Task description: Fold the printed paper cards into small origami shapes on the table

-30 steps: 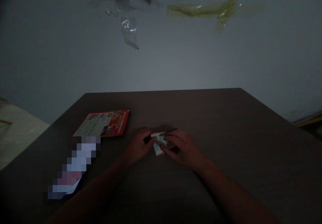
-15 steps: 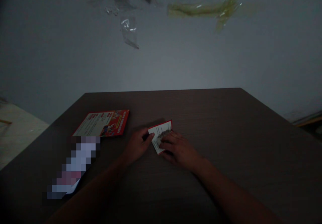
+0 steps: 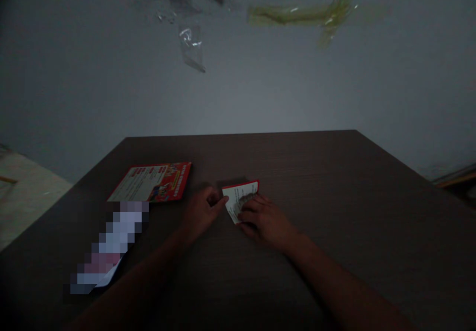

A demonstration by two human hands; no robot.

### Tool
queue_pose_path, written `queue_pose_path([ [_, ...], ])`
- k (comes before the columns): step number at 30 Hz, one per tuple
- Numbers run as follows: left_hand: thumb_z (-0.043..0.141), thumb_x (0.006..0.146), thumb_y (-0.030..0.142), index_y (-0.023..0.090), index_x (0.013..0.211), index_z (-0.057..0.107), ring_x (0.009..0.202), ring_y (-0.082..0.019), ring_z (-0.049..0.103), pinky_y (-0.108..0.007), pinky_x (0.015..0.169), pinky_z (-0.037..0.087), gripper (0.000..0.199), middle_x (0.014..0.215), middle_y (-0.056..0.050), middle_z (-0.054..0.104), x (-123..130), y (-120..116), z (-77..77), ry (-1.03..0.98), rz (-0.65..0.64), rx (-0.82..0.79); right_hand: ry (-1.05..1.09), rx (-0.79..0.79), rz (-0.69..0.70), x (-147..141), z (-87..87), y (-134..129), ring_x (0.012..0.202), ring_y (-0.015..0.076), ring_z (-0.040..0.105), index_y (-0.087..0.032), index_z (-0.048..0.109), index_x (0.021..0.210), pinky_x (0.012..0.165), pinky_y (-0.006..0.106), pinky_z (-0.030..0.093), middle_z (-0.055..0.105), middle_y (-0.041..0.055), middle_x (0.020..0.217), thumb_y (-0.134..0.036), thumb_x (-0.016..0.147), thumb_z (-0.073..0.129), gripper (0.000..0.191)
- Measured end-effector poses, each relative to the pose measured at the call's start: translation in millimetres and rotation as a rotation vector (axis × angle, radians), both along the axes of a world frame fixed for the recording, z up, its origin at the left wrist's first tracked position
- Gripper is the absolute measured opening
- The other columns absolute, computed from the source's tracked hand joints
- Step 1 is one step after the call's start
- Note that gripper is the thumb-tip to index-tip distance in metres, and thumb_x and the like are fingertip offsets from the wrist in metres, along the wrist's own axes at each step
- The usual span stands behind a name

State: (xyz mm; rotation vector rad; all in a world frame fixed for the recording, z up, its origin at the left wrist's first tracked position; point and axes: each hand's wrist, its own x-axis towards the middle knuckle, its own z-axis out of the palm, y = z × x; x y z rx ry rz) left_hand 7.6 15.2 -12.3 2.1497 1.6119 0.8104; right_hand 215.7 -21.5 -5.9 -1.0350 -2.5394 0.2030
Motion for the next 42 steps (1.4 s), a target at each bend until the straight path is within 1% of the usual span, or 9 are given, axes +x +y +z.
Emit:
queue_pose_path([
  [3, 0.051, 0.084, 0.041, 0.017, 0.068, 0.06, 0.064, -0.014, 0.055, -0.025, 0.057, 0.038, 0.031, 0.068, -0.002, 0.062, 1.2, -5.9, 5.7, 0.084, -0.065, -0.001, -0.018, 0.0, -0.028, 0.4, 0.1, 0.2, 0.096, 0.0208, 0.055, -0.022, 0.065, 0.097, 0.088, 0.039, 0.041, 0.063, 0.0051, 0.097, -0.027, 0.083, 0.057, 0.017],
  [7, 0.041, 0.089, 0.03, 0.019, 0.089, 0.066, 0.073, -0.015, 0.058, -0.026, 0.068, 0.042, 0.026, 0.078, -0.003, 0.065, 2.9, -13.9, 12.1, 0.151, -0.3, 0.015, -0.018, 0.005, -0.045, 2.1, -0.6, 0.8, 0.097, 0.0207, 0.055, -0.022, 0.065, 0.097, 0.088, 0.039, 0.041, 0.063, 0.006, 0.098, -0.029, 0.084, 0.056, 0.018],
  [9, 0.042, 0.087, 0.022, 0.02, 0.099, 0.064, 0.079, -0.017, 0.059, -0.029, 0.074, 0.044, 0.025, 0.083, -0.005, 0.066, 3.3, -16.1, 12.9, 0.226, -0.353, 0.04, -0.011, 0.006, -0.049, 3.3, -0.6, 1.0, 0.097, 0.0207, 0.055, -0.022, 0.065, 0.095, 0.089, 0.039, 0.04, 0.063, 0.006, 0.098, -0.029, 0.084, 0.055, 0.016],
  [12, 0.044, 0.083, 0.016, 0.019, 0.108, 0.061, 0.085, -0.021, 0.059, -0.033, 0.079, 0.044, 0.031, 0.088, -0.007, 0.066, 3.7, -16.9, 11.7, 0.339, -0.359, 0.059, -0.013, 0.002, -0.054, 4.8, -0.4, 1.4, 0.096, 0.0209, 0.055, -0.022, 0.066, 0.093, 0.088, 0.04, 0.04, 0.063, 0.0056, 0.096, -0.027, 0.084, 0.056, 0.015],
  [18, 0.045, 0.081, 0.015, 0.018, 0.109, 0.061, 0.087, -0.024, 0.06, -0.038, 0.08, 0.045, 0.033, 0.092, -0.009, 0.066, 5.9, -15.9, 10.7, 0.428, -0.348, 0.065, 0.006, 0.019, -0.053, 5.0, 0.2, 2.0, 0.093, 0.0208, 0.055, -0.022, 0.066, 0.093, 0.085, 0.039, 0.041, 0.063, 0.0057, 0.093, -0.026, 0.084, 0.056, 0.015],
  [27, 0.043, 0.083, 0.016, 0.018, 0.104, 0.063, 0.09, -0.024, 0.061, -0.039, 0.082, 0.044, 0.029, 0.095, -0.009, 0.067, 7.5, -11.5, 5.7, 0.374, -0.299, 0.054, 0.074, -0.026, -0.112, 7.4, -1.0, 4.1, 0.09, 0.0198, 0.057, -0.02, 0.066, 0.092, 0.081, 0.037, 0.044, 0.064, 0.0066, 0.089, -0.026, 0.09, 0.046, 0.021],
  [31, 0.044, 0.083, 0.015, 0.019, 0.105, 0.062, 0.092, -0.022, 0.06, -0.038, 0.085, 0.044, 0.029, 0.097, -0.008, 0.067, 8.2, -10.0, 3.6, 0.355, -0.289, 0.034, 0.167, -0.054, -0.148, 8.6, -5.6, 7.8, 0.095, 0.0199, 0.057, -0.018, 0.065, 0.095, 0.085, 0.037, 0.046, 0.064, 0.009, 0.098, -0.024, 0.09, 0.045, 0.021],
  [34, 0.045, 0.083, 0.016, 0.019, 0.105, 0.062, 0.092, -0.022, 0.06, -0.038, 0.086, 0.043, 0.028, 0.097, -0.008, 0.067, 8.2, -9.5, 2.5, 0.34, -0.267, 0.023, 0.225, -0.085, -0.178, 8.1, -7.0, 10.7, 0.097, 0.0201, 0.057, -0.018, 0.065, 0.091, 0.086, 0.036, 0.047, 0.064, 0.0099, 0.102, -0.024, 0.09, 0.045, 0.021],
  [42, 0.043, 0.084, 0.016, 0.017, 0.103, 0.059, 0.093, -0.021, 0.056, -0.034, 0.083, 0.046, 0.025, 0.097, -0.008, 0.061, 7.2, -18.5, 9.3, 0.217, -0.282, 0.065, 0.323, -0.185, -0.268, 6.5, -9.4, 18.3, 0.09, 0.0187, 0.061, -0.018, 0.067, 0.077, 0.081, 0.032, 0.048, 0.066, 0.0082, 0.094, -0.026, 0.088, 0.048, 0.023],
])
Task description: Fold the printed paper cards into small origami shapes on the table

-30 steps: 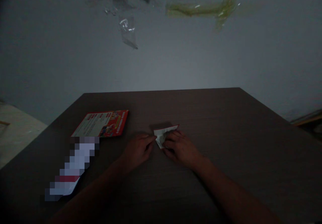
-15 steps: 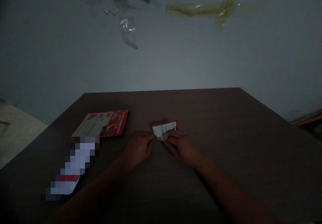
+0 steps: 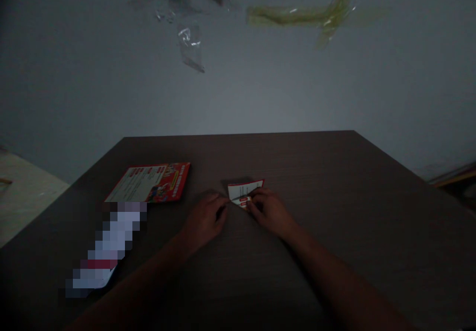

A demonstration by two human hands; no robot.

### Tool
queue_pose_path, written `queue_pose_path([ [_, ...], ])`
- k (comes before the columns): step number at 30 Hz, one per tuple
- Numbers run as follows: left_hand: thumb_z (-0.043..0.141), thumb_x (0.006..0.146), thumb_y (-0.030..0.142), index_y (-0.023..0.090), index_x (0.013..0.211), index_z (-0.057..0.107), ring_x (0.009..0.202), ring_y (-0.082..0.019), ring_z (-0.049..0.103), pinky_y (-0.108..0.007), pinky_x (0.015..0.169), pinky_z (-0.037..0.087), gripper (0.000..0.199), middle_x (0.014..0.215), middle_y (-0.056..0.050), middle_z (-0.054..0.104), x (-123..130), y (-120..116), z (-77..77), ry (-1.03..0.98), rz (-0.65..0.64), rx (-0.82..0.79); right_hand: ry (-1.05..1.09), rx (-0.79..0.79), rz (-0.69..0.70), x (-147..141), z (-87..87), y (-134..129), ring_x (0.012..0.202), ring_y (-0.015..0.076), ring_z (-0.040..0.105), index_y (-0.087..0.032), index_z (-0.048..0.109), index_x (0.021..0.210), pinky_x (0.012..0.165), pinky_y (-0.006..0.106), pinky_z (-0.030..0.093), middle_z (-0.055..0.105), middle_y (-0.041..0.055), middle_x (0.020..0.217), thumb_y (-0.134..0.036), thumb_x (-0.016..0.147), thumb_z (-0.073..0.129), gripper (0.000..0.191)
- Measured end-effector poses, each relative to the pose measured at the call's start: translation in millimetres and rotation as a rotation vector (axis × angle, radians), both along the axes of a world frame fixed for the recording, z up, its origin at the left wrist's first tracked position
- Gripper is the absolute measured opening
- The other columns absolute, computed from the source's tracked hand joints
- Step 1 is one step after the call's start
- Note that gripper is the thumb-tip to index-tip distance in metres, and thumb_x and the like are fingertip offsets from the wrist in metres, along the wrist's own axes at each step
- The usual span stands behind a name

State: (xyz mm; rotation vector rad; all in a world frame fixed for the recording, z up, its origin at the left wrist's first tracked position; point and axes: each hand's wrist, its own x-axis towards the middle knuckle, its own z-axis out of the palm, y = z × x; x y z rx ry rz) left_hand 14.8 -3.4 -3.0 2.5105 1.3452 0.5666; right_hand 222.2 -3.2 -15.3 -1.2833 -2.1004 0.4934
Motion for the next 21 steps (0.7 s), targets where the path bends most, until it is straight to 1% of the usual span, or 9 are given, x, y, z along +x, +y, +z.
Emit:
queue_pose_path([
  [1, 0.043, 0.084, 0.016, 0.017, 0.102, 0.059, 0.094, -0.021, 0.055, -0.034, 0.085, 0.045, 0.024, 0.097, -0.008, 0.06, 1.8, -3.2, 0.9, -0.001, -0.018, 0.016, 0.016, -0.019, -0.013, 0.0, -0.1, 0.6, 0.089, 0.0185, 0.062, -0.018, 0.068, 0.077, 0.08, 0.031, 0.048, 0.066, 0.008, 0.093, -0.026, 0.087, 0.049, 0.023],
  [4, 0.043, 0.084, 0.015, 0.017, 0.109, 0.054, 0.102, -0.021, 0.051, -0.036, 0.092, 0.043, 0.027, 0.107, -0.009, 0.055, 10.6, -14.2, 1.5, 0.022, -0.088, 0.046, 0.051, -0.063, -0.052, 0.5, -0.5, 2.3, 0.086, 0.0179, 0.063, -0.018, 0.069, 0.075, 0.079, 0.031, 0.049, 0.067, 0.0072, 0.093, -0.028, 0.086, 0.051, 0.023],
  [7, 0.043, 0.084, 0.014, 0.013, 0.114, 0.05, 0.11, -0.022, 0.046, -0.036, 0.097, 0.04, 0.031, 0.115, -0.011, 0.051, 21.3, -23.9, -1.3, 0.057, -0.109, 0.067, 0.062, -0.065, -0.093, 1.0, -1.2, 4.0, 0.086, 0.0179, 0.063, -0.018, 0.069, 0.072, 0.079, 0.031, 0.048, 0.066, 0.0074, 0.093, -0.028, 0.085, 0.053, 0.022],
  [9, 0.042, 0.084, 0.015, 0.012, 0.118, 0.047, 0.114, -0.024, 0.045, -0.038, 0.1, 0.038, 0.034, 0.12, -0.013, 0.049, 27.0, -28.1, -4.1, 0.083, -0.116, 0.083, 0.052, -0.067, -0.103, 0.7, -1.1, 5.1, 0.083, 0.0177, 0.063, -0.018, 0.069, 0.071, 0.076, 0.031, 0.049, 0.066, 0.0076, 0.09, -0.028, 0.085, 0.053, 0.024],
  [12, 0.038, 0.086, 0.015, 0.012, 0.124, 0.043, 0.118, -0.026, 0.042, -0.041, 0.1, 0.037, 0.039, 0.125, -0.014, 0.047, 31.3, -31.1, -8.1, 0.109, -0.092, 0.103, 0.01, -0.07, -0.11, -0.6, 0.1, 6.3, 0.079, 0.0175, 0.063, -0.017, 0.07, 0.071, 0.072, 0.03, 0.05, 0.066, 0.0077, 0.084, -0.029, 0.086, 0.051, 0.027],
  [15, 0.037, 0.086, 0.017, 0.012, 0.127, 0.041, 0.121, -0.027, 0.041, -0.042, 0.1, 0.037, 0.042, 0.128, -0.015, 0.046, 31.6, -31.6, -10.1, 0.117, -0.074, 0.105, -0.04, -0.053, -0.138, -1.6, 0.7, 6.7, 0.078, 0.0183, 0.063, -0.017, 0.07, 0.071, 0.072, 0.031, 0.05, 0.067, 0.0083, 0.082, -0.03, 0.086, 0.052, 0.027],
  [21, 0.038, 0.086, 0.02, 0.01, 0.126, 0.043, 0.121, -0.028, 0.04, -0.042, 0.1, 0.036, 0.042, 0.129, -0.016, 0.046, 31.0, -31.4, -7.4, 0.145, -0.091, 0.116, -0.164, -0.021, -0.166, -2.0, -0.7, 4.6, 0.074, 0.0188, 0.062, -0.017, 0.068, 0.074, 0.069, 0.03, 0.048, 0.066, 0.0084, 0.08, -0.028, 0.087, 0.047, 0.027],
])
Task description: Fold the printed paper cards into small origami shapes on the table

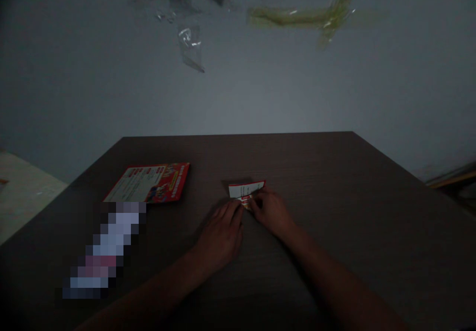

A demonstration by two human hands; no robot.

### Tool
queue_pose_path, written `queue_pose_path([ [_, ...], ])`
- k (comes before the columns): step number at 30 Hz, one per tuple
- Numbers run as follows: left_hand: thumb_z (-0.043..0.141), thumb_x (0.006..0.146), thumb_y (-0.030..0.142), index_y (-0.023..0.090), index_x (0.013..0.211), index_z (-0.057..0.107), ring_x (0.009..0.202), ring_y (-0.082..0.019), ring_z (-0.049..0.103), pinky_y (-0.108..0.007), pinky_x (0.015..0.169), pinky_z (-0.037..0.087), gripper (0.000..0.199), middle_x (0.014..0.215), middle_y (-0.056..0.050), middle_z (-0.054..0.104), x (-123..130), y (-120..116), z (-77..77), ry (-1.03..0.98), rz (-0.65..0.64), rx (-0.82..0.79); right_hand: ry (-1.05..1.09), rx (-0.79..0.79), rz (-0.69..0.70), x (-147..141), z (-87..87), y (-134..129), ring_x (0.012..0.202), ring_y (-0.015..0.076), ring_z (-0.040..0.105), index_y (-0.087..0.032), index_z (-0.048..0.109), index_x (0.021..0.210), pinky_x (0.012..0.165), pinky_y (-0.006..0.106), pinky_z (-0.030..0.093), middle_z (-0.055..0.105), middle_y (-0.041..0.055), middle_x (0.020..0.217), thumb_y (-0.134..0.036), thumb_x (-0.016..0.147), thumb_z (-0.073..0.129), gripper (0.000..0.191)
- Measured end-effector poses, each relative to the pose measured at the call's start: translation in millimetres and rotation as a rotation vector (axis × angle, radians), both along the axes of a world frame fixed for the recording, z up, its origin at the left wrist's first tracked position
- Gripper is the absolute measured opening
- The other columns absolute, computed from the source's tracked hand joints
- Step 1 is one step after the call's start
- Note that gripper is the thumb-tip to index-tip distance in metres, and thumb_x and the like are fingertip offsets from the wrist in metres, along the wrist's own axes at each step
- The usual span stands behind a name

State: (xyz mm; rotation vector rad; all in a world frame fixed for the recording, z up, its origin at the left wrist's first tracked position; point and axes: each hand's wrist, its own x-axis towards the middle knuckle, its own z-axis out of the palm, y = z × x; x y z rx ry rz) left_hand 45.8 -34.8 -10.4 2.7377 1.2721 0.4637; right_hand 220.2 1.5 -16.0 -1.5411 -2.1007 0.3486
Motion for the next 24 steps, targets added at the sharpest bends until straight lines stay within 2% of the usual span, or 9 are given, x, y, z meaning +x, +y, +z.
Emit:
queue_pose_path([
  [11, 0.04, 0.086, 0.028, 0.009, 0.123, 0.045, 0.117, -0.03, 0.043, -0.046, 0.097, 0.034, 0.042, 0.129, -0.017, 0.047, 0.5, -2.0, 0.0, 0.014, 0.143, 0.014, -0.1, -0.023, -0.045, -3.0, 0.7, 0.4, 0.075, 0.0189, 0.061, -0.016, 0.064, 0.074, 0.07, 0.03, 0.047, 0.064, 0.0096, 0.083, -0.028, 0.087, 0.046, 0.026],
  [18, 0.04, 0.086, 0.029, 0.007, 0.123, 0.045, 0.117, -0.031, 0.041, -0.047, 0.097, 0.034, 0.043, 0.129, -0.018, 0.046, 0.0, -3.3, 1.5, 0.032, 0.15, 0.013, -0.116, -0.079, -0.055, -4.3, 5.1, 1.8, 0.077, 0.0196, 0.062, -0.015, 0.066, 0.075, 0.072, 0.029, 0.045, 0.065, 0.0106, 0.082, -0.028, 0.088, 0.044, 0.029],
  [24, 0.041, 0.085, 0.029, 0.01, 0.122, 0.046, 0.115, -0.029, 0.042, -0.045, 0.096, 0.034, 0.042, 0.128, -0.014, 0.047, -0.5, -3.3, 3.8, 0.032, 0.175, -0.01, -0.098, -0.123, -0.068, -4.3, 6.6, 4.7, 0.079, 0.0184, 0.062, -0.015, 0.068, 0.073, 0.073, 0.027, 0.044, 0.066, 0.0102, 0.085, -0.028, 0.087, 0.044, 0.03],
])
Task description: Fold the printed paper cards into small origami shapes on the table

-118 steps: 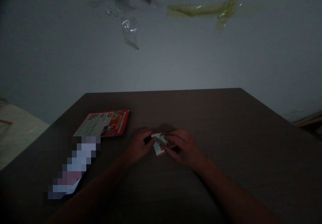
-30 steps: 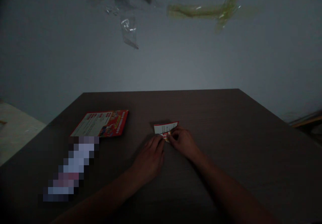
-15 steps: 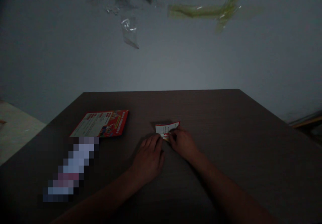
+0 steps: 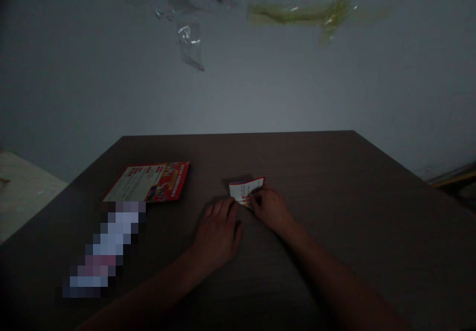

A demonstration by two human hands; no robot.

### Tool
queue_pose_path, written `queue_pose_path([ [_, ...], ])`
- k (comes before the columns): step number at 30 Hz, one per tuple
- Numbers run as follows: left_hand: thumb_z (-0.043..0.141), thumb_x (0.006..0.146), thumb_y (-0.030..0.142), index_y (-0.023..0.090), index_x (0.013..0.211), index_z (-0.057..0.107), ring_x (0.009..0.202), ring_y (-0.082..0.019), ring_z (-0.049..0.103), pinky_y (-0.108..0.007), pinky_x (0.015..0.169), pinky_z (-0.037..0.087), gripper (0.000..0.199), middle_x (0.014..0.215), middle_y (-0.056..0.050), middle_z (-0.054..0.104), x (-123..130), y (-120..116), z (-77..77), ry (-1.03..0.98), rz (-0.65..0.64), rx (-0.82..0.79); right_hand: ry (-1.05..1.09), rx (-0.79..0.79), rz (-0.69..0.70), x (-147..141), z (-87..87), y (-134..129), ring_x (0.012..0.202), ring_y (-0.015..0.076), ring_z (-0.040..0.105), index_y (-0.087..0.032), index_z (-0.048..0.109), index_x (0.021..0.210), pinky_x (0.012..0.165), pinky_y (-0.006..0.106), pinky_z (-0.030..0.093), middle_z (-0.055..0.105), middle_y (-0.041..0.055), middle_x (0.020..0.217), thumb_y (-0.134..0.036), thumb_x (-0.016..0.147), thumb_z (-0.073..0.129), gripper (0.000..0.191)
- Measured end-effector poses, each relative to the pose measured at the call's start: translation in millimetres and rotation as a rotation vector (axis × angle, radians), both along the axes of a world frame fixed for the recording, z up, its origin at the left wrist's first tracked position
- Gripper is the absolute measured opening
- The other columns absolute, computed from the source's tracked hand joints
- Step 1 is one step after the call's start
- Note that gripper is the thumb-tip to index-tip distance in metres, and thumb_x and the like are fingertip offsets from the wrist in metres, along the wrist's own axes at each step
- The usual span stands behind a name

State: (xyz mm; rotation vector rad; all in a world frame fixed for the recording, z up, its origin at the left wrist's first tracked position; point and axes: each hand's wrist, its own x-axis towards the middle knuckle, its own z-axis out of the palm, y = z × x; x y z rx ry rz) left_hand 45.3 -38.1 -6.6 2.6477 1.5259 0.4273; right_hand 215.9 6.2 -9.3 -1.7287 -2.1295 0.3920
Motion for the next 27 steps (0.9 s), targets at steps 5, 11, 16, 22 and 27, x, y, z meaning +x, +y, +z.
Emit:
queue_pose_path([
  [5, 0.043, 0.084, 0.031, 0.01, 0.122, 0.046, 0.115, -0.029, 0.041, -0.045, 0.096, 0.034, 0.043, 0.127, -0.014, 0.047, -0.4, 1.2, 0.1, -0.006, 0.025, -0.004, 0.01, 0.005, -0.018, 0.3, -1.3, 0.7, 0.077, 0.0182, 0.062, -0.016, 0.068, 0.07, 0.071, 0.027, 0.043, 0.066, 0.0096, 0.085, -0.029, 0.086, 0.045, 0.031],
  [11, 0.041, 0.085, 0.031, 0.01, 0.123, 0.045, 0.112, -0.028, 0.042, -0.044, 0.095, 0.034, 0.043, 0.124, -0.014, 0.048, -1.3, 1.7, 1.3, -0.002, 0.006, -0.005, 0.019, -0.012, -0.051, 0.4, -1.5, 2.0, 0.072, 0.0173, 0.062, -0.016, 0.067, 0.066, 0.065, 0.026, 0.042, 0.066, 0.0095, 0.086, -0.031, 0.085, 0.048, 0.031],
  [16, 0.044, 0.084, 0.032, 0.011, 0.125, 0.043, 0.112, -0.028, 0.042, -0.044, 0.094, 0.034, 0.046, 0.123, -0.014, 0.048, -1.5, 3.5, 1.3, -0.007, 0.005, -0.003, 0.06, -0.006, -0.051, 2.6, -4.3, 3.7, 0.071, 0.0162, 0.062, -0.016, 0.066, 0.061, 0.064, 0.025, 0.042, 0.067, 0.0089, 0.084, -0.031, 0.084, 0.048, 0.033],
  [22, 0.045, 0.083, 0.033, 0.013, 0.122, 0.046, 0.109, -0.028, 0.043, -0.043, 0.092, 0.034, 0.043, 0.119, -0.013, 0.049, -1.6, 4.6, 2.7, -0.003, 0.019, -0.006, 0.074, 0.014, -0.069, 3.8, -7.3, 4.9, 0.071, 0.0164, 0.062, -0.016, 0.065, 0.06, 0.063, 0.025, 0.042, 0.067, 0.0087, 0.084, -0.032, 0.083, 0.05, 0.032],
  [27, 0.046, 0.082, 0.039, 0.012, 0.119, 0.048, 0.108, -0.029, 0.042, -0.044, 0.09, 0.034, 0.046, 0.117, -0.014, 0.049, -3.0, 5.9, 3.0, 0.008, 0.058, -0.006, 0.071, -0.001, -0.055, 2.6, -3.4, 3.3, 0.068, 0.0159, 0.062, -0.016, 0.065, 0.059, 0.061, 0.025, 0.042, 0.066, 0.0081, 0.081, -0.032, 0.084, 0.05, 0.033],
])
